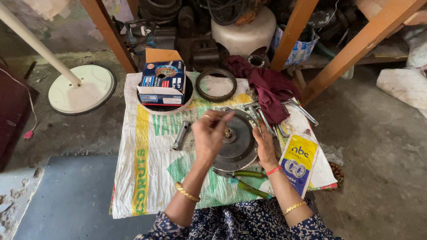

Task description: The person disassembles a circular electrical component, likely a fan motor, by removing a central cap and using a hammer and punch to extract a pin. They then separate the housing to reveal the internal copper windings and inspect the parts.

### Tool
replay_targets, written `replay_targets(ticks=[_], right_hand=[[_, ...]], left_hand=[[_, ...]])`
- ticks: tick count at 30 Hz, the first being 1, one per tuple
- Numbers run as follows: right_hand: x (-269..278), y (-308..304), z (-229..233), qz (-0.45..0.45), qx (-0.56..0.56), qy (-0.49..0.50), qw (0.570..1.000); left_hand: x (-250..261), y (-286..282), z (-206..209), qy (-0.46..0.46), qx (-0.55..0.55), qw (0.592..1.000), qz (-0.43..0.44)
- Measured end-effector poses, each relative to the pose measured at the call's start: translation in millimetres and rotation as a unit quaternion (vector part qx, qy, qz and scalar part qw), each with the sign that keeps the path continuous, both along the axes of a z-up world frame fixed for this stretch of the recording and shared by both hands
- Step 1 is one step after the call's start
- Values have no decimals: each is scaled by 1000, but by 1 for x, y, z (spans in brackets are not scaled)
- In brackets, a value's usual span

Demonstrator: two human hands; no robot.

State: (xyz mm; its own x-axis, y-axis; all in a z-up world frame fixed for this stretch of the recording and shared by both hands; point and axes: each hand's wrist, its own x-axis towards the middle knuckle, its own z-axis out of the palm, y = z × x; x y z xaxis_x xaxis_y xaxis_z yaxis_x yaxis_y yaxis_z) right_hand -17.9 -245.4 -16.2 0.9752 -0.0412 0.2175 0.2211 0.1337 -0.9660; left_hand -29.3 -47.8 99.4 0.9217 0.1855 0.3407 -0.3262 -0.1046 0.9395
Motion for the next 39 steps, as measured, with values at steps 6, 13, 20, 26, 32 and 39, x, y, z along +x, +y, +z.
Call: replay_targets(ticks=[6,13,20,26,32,39], right_hand=[[2,0,-1,6,5,4,1000],[3,-1,-5,-5,-14,-5,1000],[10,-7,-27,17,70,30,997],[17,-16,-43,-23,-21,38,999],[24,-18,-53,-31,5,50,998],[8,-13,-56,-93,109,151,978]], left_hand=[[-4,3,13,9,-72,996,-42],[-8,7,27,-37,-104,993,-51],[-19,37,-14,58,-104,987,110],[-60,42,-75,-3,219,975,47],[-90,-5,-74,-30,344,938,-11],[-68,-26,-67,-23,441,897,8]])
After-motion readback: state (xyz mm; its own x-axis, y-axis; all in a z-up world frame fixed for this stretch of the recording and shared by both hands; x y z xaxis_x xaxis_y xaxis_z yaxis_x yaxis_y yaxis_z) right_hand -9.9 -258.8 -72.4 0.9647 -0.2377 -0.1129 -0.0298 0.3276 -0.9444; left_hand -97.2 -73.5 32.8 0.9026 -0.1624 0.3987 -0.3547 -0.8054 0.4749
